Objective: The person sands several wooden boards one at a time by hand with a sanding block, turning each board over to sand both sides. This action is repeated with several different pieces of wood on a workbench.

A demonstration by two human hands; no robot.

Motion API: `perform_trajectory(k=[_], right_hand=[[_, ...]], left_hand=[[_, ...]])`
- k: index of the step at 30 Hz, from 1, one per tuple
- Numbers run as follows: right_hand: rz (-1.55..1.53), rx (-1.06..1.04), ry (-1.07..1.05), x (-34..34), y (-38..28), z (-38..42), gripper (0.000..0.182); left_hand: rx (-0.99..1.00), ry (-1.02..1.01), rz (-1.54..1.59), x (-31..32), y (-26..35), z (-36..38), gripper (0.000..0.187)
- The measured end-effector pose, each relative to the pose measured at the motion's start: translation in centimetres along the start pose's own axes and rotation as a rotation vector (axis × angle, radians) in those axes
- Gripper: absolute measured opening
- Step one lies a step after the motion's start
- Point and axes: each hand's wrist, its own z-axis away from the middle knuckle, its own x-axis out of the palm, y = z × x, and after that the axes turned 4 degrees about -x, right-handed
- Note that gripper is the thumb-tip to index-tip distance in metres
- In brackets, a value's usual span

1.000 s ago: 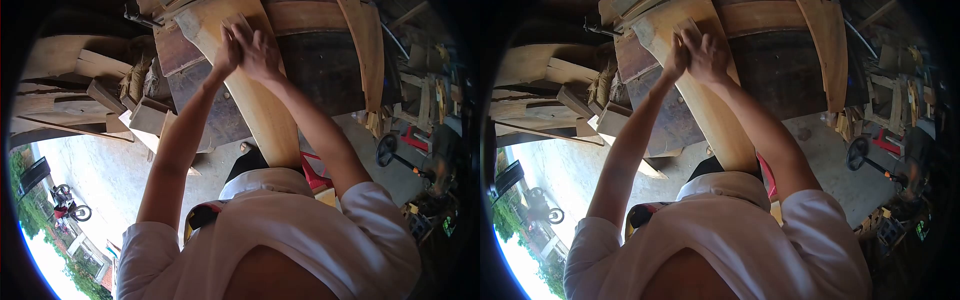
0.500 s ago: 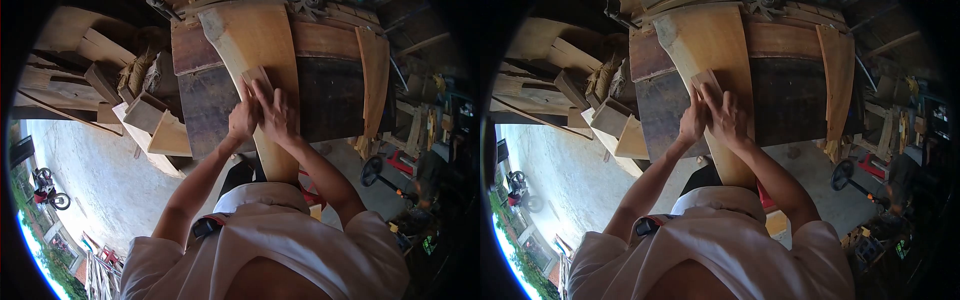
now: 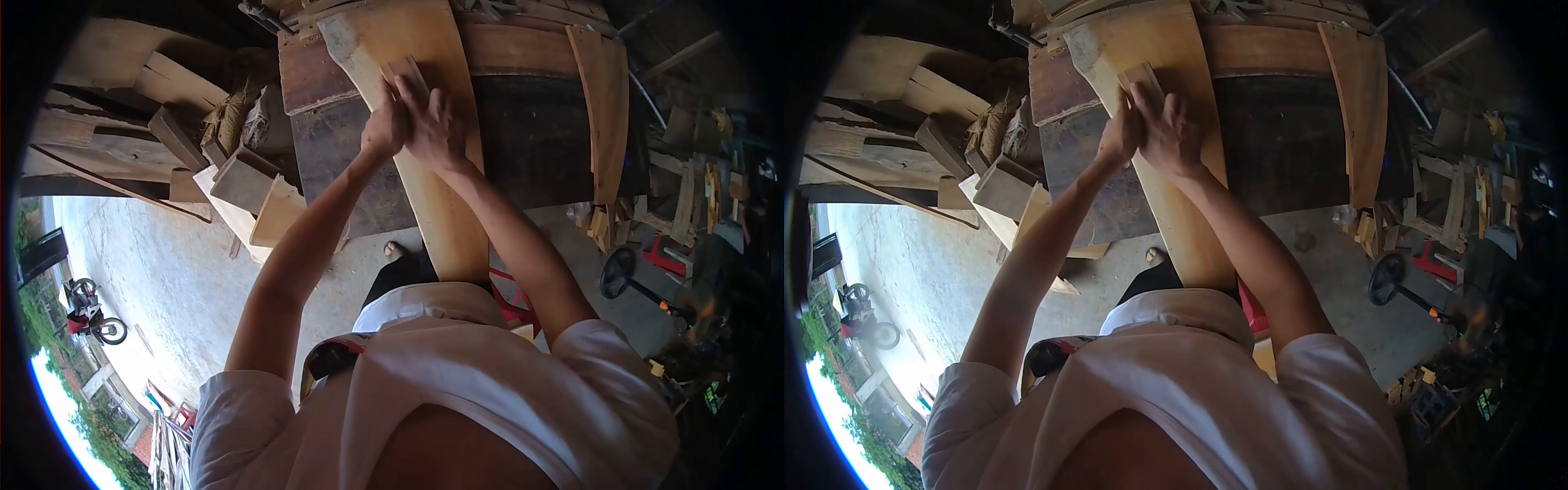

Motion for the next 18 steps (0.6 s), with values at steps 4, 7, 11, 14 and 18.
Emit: perform_trajectory(k=[4, 7, 11, 14, 18], right_hand=[[-0.084, 0.007, -0.273, -6.1, -1.3, 14.1, 0.083], [-0.119, -0.016, -0.226, -7.4, -1.1, 18.7, 0.088], [-0.072, -0.031, -0.328, -6.3, 0.2, 12.0, 0.090], [-0.089, -0.053, -0.228, -3.6, 2.2, 0.8, 0.090], [0.004, -0.065, 0.001, 2.0, 5.2, -13.8, 0.068]], left_hand=[[0.003, -0.176, 0.015, 6.8, -3.4, 14.5, 0.091], [0.033, -0.323, -0.197, 10.9, -6.1, 18.1, 0.090], [0.046, -0.164, 0.057, 7.6, -3.8, 12.7, 0.091], [0.089, -0.013, 0.046, 2.3, 0.3, 2.4, 0.086], [0.304, 0.242, 0.135, -2.9, 3.9, -14.2, 0.065]])
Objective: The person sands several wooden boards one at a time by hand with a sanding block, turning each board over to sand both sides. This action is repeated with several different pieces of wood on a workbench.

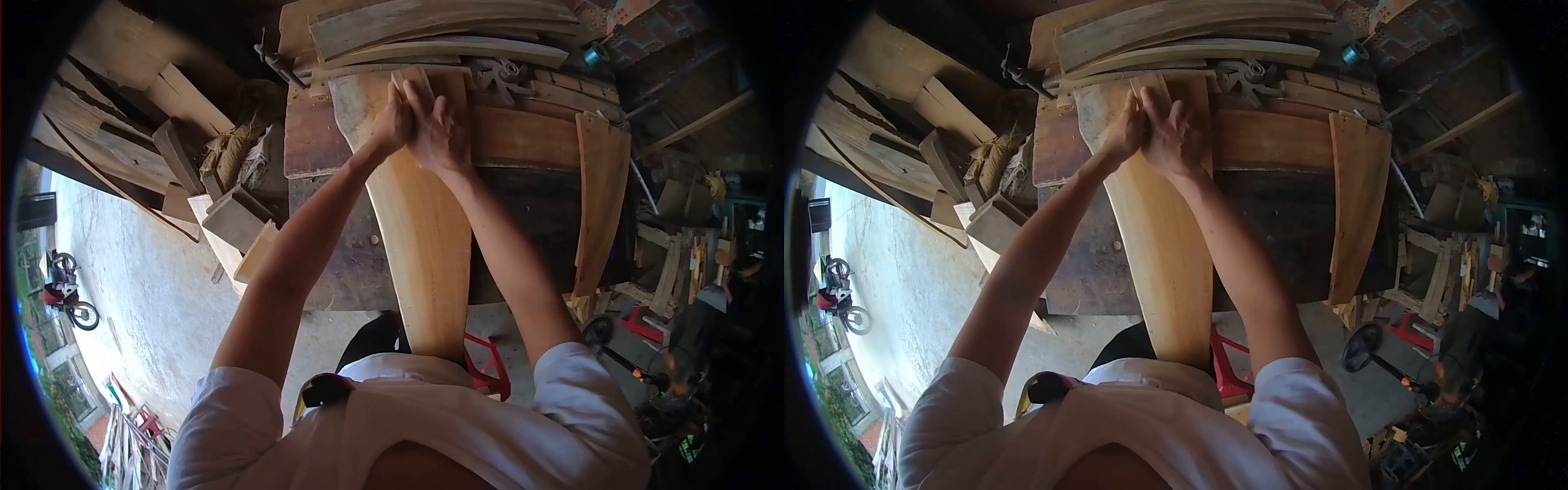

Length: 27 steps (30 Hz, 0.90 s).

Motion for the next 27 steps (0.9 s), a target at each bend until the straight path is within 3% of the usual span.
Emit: perform_trajectory(k=[3, 5, 7, 9, 10, 12, 17, 19, 21, 22, 25, 26, 27], right_hand=[[0.001, 0.039, 0.154, 3.7, 1.5, -5.0, 0.060], [-0.021, 0.039, 0.163, 3.6, 1.5, -4.8, 0.057], [-0.001, 0.046, 0.194, 2.7, 1.2, -2.4, 0.058], [0.105, 0.043, 0.143, 0.4, 0.4, 3.0, 0.061], [0.051, 0.055, 0.097, -1.0, -0.1, 6.4, 0.063], [-0.032, 0.099, -0.019, -4.5, -1.5, 13.5, 0.067], [-0.095, 0.144, -0.136, -10.0, -2.6, 27.8, 0.078], [-0.144, 0.136, -0.113, -11.2, -2.1, 30.1, 0.080], [-0.087, 0.334, -0.120, -12.3, -0.8, 30.6, 0.083], [-0.052, 0.377, -0.074, -12.5, 0.4, 30.2, 0.083], [0.084, 0.420, 0.045, -10.9, 5.8, 29.1, 0.081], [0.084, 0.422, 0.063, -10.7, 6.4, 29.1, 0.081], [0.148, 0.429, -0.011, -10.6, 6.8, 28.9, 0.079]], left_hand=[[-0.038, -0.072, 0.065, -1.4, 0.0, -7.4, 0.066], [0.011, -0.086, 0.126, -0.5, -1.3, -7.2, 0.065], [-0.042, -0.005, 0.014, -0.2, 0.3, -3.6, 0.063], [-0.084, -0.065, -0.076, 0.8, 1.8, 2.3, 0.065], [-0.077, -0.123, -0.062, 2.7, -0.4, 5.0, 0.068], [-0.267, -0.206, -0.149, 4.0, 2.8, 13.8, 0.074], [-0.273, -0.454, -0.249, 7.9, 4.0, 28.7, 0.087], [-0.144, -0.409, -0.109, 8.6, 1.6, 31.6, 0.085], [0.085, -0.526, 0.116, 7.0, 0.6, 33.2, 0.080], [0.040, -0.450, 0.058, 5.9, 0.7, 34.3, 0.067], [0.050, -0.482, 0.072, 3.1, -3.2, 36.2, 0.055], [-0.011, -0.473, 0.206, 1.5, -2.8, 37.4, 0.043], [0.005, -0.469, 0.196, 0.9, -4.4, 38.4, 0.043]])
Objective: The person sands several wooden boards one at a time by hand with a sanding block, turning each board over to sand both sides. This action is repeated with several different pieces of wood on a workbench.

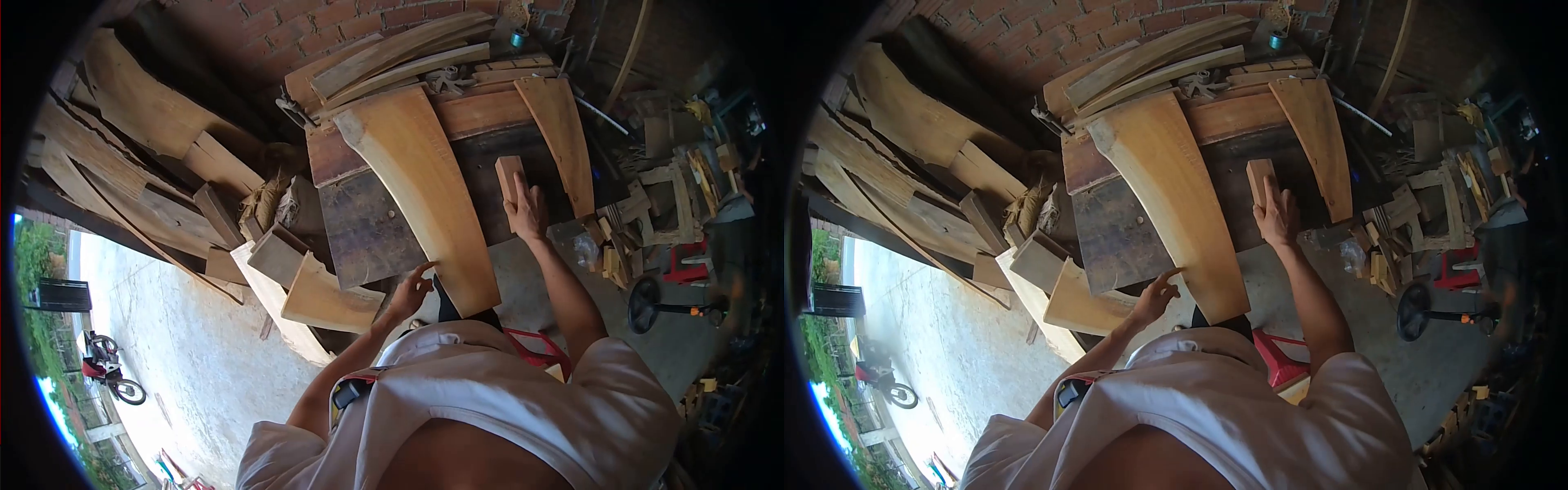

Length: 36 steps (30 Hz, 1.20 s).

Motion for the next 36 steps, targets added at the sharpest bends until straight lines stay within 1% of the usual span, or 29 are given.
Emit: perform_trajectory(k=[1, 2, 3, 4, 5, 6, 8, 9, 11, 12, 14, 16, 18, 19, 20, 22, 23, 24, 26, 27, 28, 29, 30, 31, 32, 33, 34, 35, 36], right_hand=[[0.077, 0.005, -0.058, -0.1, -0.2, -0.1, 0.078], [0.071, 0.012, -0.044, -0.4, -1.2, 0.5, 0.078], [0.105, -0.050, 0.070, -1.0, -3.1, 1.8, 0.079], [0.144, -0.115, 0.182, -1.4, -5.1, 3.4, 0.080], [0.027, -0.152, 0.138, -1.5, -7.2, 5.3, 0.081], [-0.090, -0.191, 0.094, -1.4, -9.4, 7.5, 0.083], [-0.096, -0.188, -0.067, -1.0, -14.0, 12.3, 0.084], [-0.100, -0.200, -0.065, -1.0, -15.3, 13.4, 0.084], [0.120, -0.254, -0.251, -0.9, -17.0, 15.2, 0.087], [0.121, -0.272, -0.258, 0.2, -16.9, 15.6, 0.087], [0.320, -0.268, -0.005, 3.7, -15.8, 15.6, 0.077], [0.282, -0.276, -0.017, 2.5, -15.6, 15.3, 0.072], [0.252, -0.306, -0.021, 0.6, -15.2, 15.1, 0.078], [0.208, -0.335, -0.054, -1.8, -15.7, 14.9, 0.084], [0.222, -0.351, -0.064, -4.2, -16.1, 15.0, 0.084], [-0.027, -0.399, -0.106, -9.0, -17.2, 14.8, 0.087], [-0.098, -0.418, -0.078, -11.7, -17.7, 15.1, 0.082], [-0.082, -0.434, -0.076, -13.0, -17.7, 15.5, 0.082], [-0.709, -0.348, -0.177, -15.2, -17.5, 16.2, 0.082], [-0.929, -0.271, -0.219, -17.2, -17.7, 16.6, 0.080], [-1.121, -0.138, -0.329, -17.8, -16.9, 16.7, 0.080], [-1.334, -0.047, -0.370, -17.3, -16.2, 16.9, 0.080], [-1.546, 0.053, -0.410, -16.3, -15.3, 17.1, 0.081], [-1.628, 0.059, -0.424, -14.8, -14.7, 17.5, 0.082], [-1.614, 0.044, -0.432, -13.4, -14.0, 18.1, 0.082], [-1.697, 0.108, -0.429, -11.8, -13.4, 18.2, 0.080], [-1.783, 0.169, -0.433, -10.5, -13.0, 17.9, 0.078], [-1.785, 0.144, -0.454, -9.5, -12.7, 18.0, 0.078], [-1.797, 0.221, -0.469, -8.5, -12.5, 18.4, 0.073]], left_hand=[[0.005, 0.041, -0.061, -0.3, -2.5, 0.9, 0.042], [0.007, 0.078, -0.121, -0.8, -4.1, 1.9, 0.041], [0.013, 0.074, -0.129, -1.6, -3.7, 3.3, 0.041], [-0.142, 0.073, 0.037, -2.2, -2.8, 5.0, 0.040], [-0.296, 0.073, 0.206, -2.5, -2.3, 6.4, 0.039], [-0.292, 0.072, 0.206, -2.4, -3.1, 7.5, 0.039], [-0.382, 0.187, 0.420, -2.2, -5.4, 9.3, 0.039], [-0.379, 0.200, 0.423, -2.2, -5.8, 10.1, 0.039], [-0.398, 0.251, 0.479, -1.9, -6.6, 12.1, 0.039], [-0.403, 0.265, 0.492, -1.7, -6.6, 13.1, 0.039], [-0.409, 0.282, 0.546, -1.7, -6.3, 14.6, 0.039], [-0.394, 0.291, 0.567, -1.9, -6.7, 15.6, 0.038], [-0.349, 0.272, 0.516, -1.8, -7.2, 16.1, 0.037], [-0.332, 0.256, 0.479, -1.7, -7.5, 16.2, 0.037], [-0.335, 0.260, 0.502, -1.4, -7.5, 15.9, 0.037], [-0.356, 0.147, 0.485, -1.1, -7.3, 15.1, 0.038], [-0.298, 0.076, 0.501, -0.9, -7.1, 14.6, 0.042], [-0.285, 0.081, 0.518, -0.8, -6.0, 13.9, 0.042], [-0.358, -0.124, 0.520, -0.2, -2.6, 12.7, 0.063], [-0.344, -0.119, 0.539, 0.5, -1.4, 12.1, 0.063], [-0.302, -0.169, 0.693, 1.2, -0.1, 11.4, 0.072], [-0.258, -0.221, 0.844, 1.9, 1.1, 10.7, 0.081], [-0.205, -0.351, 1.019, 2.0, 2.8, 10.1, 0.093], [-0.214, -0.268, 1.140, 2.3, 3.7, 10.2, 0.092], [-0.220, -0.182, 1.259, 2.6, 4.2, 10.3, 0.091], [-0.336, -0.274, 1.436, 1.8, 3.2, 10.1, 0.085], [-0.359, -0.111, 1.524, 1.1, 4.1, 10.5, 0.077], [-0.368, -0.026, 1.450, 0.3, 5.4, 10.5, 0.071], [-0.386, 0.057, 1.371, -0.3, 6.3, 10.3, 0.066]])
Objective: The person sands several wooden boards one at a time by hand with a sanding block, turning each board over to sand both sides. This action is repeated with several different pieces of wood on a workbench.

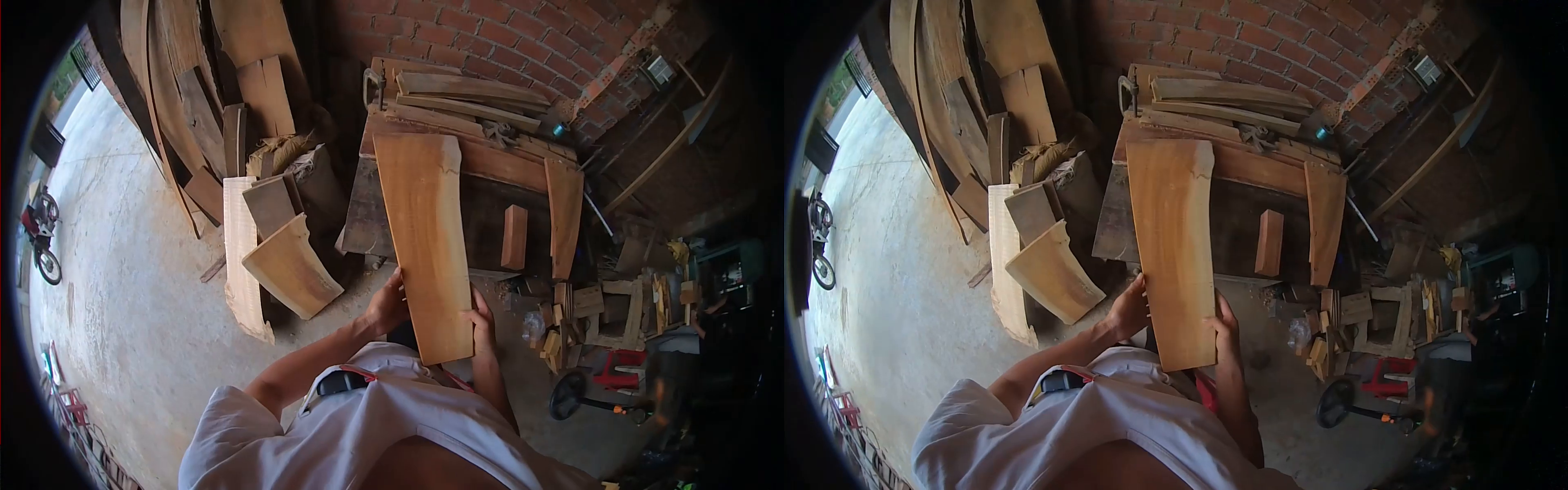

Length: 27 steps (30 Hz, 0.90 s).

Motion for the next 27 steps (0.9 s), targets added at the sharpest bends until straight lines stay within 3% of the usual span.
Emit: perform_trajectory(k=[1, 2, 3, 4, 6, 8, 11, 17, 19, 22, 24, 27], right_hand=[[-0.030, 0.045, 0.041, -0.3, 0.6, -0.2, 0.068], [-0.032, 0.043, 0.022, -0.8, 0.9, -0.7, 0.068], [0.131, 0.108, 0.088, -1.1, 1.3, -0.6, 0.063], [0.292, 0.170, 0.160, -1.6, 1.8, -0.2, 0.058], [0.430, 0.114, 0.224, -4.4, 5.6, -0.4, 0.048], [0.651, 0.059, 0.273, -6.2, 8.1, -0.6, 0.041], [0.540, -0.044, 0.357, -6.0, 11.8, -1.6, 0.035], [0.403, -0.046, 0.371, -4.3, 14.2, -2.8, 0.031], [0.333, -0.035, 0.401, -3.6, 13.6, -2.7, 0.036], [0.542, -0.031, 0.396, -7.1, 16.3, -3.0, 0.045], [0.767, -0.064, 0.372, -8.0, 16.6, -3.5, 0.032], [0.663, 0.014, 0.307, -8.2, 13.1, -4.5, 0.047]], left_hand=[[0.020, 0.004, 0.000, -0.2, 0.3, -0.7, 0.066], [0.063, 0.000, -0.195, -0.7, 0.1, -1.9, 0.060], [0.094, 0.002, -0.392, -1.5, -0.1, -3.0, 0.054], [0.095, 0.009, -0.397, -2.1, -0.1, -3.9, 0.054], [-0.035, -0.015, -0.592, -3.2, 0.3, -5.8, 0.046], [-0.031, -0.034, -0.657, -3.7, 0.5, -7.1, 0.043], [-0.023, -0.083, -0.754, -5.9, 1.6, -10.6, 0.042], [-0.108, 0.071, -0.959, -6.8, 3.6, -10.2, 0.047], [-0.002, 0.101, -0.881, -6.9, 2.4, -9.8, 0.049], [-0.100, 0.149, -0.847, -7.1, 0.4, -9.6, 0.050], [-0.100, 0.154, -0.880, -6.3, 0.0, -10.1, 0.052], [-0.037, 0.111, -0.828, -6.3, -0.2, -11.7, 0.053]])
